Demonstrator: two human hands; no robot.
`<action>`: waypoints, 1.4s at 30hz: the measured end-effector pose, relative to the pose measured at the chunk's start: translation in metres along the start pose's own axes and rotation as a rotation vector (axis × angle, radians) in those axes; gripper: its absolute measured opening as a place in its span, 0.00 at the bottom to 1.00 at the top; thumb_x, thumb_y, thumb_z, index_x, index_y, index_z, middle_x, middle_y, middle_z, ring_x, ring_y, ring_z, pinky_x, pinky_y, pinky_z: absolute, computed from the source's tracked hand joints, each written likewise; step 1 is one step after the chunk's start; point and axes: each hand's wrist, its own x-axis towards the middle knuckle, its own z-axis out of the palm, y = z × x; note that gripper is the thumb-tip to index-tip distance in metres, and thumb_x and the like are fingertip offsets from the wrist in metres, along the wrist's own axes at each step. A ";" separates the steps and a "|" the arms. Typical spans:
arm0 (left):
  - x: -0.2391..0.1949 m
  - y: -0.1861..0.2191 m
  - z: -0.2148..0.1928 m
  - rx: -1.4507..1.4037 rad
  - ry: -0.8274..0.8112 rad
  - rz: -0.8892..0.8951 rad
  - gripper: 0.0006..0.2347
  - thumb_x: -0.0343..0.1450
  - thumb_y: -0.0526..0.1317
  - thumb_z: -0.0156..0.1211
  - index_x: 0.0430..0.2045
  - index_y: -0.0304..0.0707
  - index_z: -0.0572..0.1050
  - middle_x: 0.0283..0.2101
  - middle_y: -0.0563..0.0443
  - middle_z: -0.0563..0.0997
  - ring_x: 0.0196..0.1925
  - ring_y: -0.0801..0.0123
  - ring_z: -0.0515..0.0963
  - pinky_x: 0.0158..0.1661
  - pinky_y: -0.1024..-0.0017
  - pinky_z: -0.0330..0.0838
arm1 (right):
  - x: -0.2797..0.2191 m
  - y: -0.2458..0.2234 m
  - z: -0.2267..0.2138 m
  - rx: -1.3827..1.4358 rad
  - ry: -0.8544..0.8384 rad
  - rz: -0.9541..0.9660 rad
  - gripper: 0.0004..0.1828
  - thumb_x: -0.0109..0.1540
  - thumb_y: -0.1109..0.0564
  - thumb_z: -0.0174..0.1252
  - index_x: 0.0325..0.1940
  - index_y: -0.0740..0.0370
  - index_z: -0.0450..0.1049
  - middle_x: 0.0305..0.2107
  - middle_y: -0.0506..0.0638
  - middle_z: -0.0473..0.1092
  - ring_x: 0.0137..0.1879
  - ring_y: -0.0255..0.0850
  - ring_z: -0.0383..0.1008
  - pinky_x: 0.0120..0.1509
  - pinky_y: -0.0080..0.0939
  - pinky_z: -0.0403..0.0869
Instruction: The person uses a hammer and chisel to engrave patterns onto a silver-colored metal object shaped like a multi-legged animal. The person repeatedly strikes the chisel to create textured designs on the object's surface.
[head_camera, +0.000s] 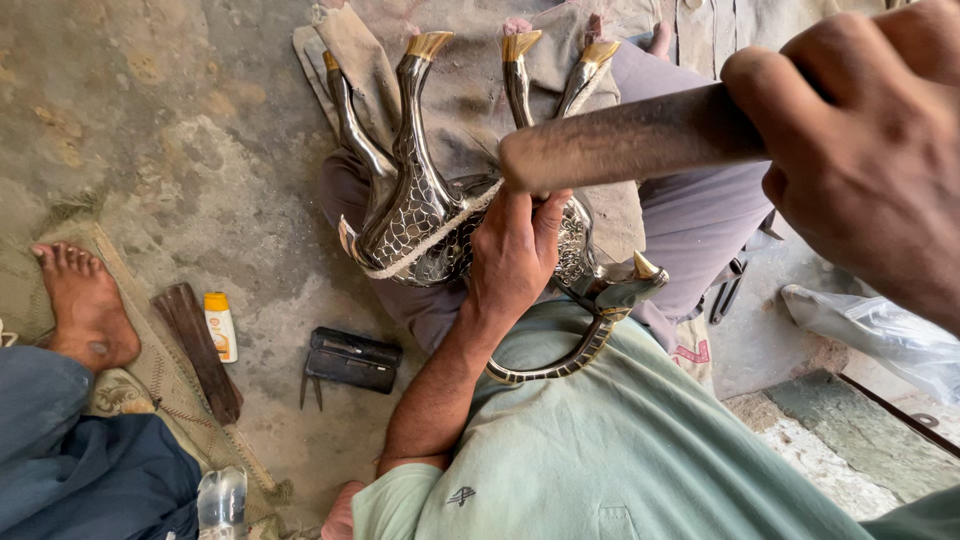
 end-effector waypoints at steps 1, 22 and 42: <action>0.000 0.002 -0.002 0.007 0.002 -0.011 0.13 0.82 0.42 0.54 0.57 0.33 0.66 0.42 0.48 0.77 0.42 0.60 0.85 0.41 0.68 0.83 | -0.003 -0.007 0.002 0.000 -0.002 0.003 0.30 0.52 0.63 0.74 0.58 0.55 0.74 0.40 0.52 0.74 0.46 0.48 0.77 0.48 0.44 0.78; 0.002 0.002 -0.005 0.051 -0.023 0.013 0.11 0.82 0.39 0.55 0.55 0.31 0.67 0.45 0.40 0.79 0.45 0.52 0.85 0.43 0.62 0.83 | -0.017 -0.017 0.000 0.113 0.029 0.096 0.23 0.53 0.62 0.73 0.51 0.61 0.77 0.36 0.54 0.70 0.40 0.44 0.72 0.43 0.41 0.75; -0.055 0.028 -0.141 -0.033 0.465 -0.288 0.11 0.80 0.30 0.56 0.51 0.28 0.61 0.43 0.38 0.80 0.42 0.63 0.85 0.41 0.71 0.86 | -0.153 -0.074 0.269 1.141 0.117 1.151 0.19 0.61 0.58 0.72 0.51 0.69 0.75 0.39 0.56 0.78 0.42 0.44 0.79 0.50 0.45 0.78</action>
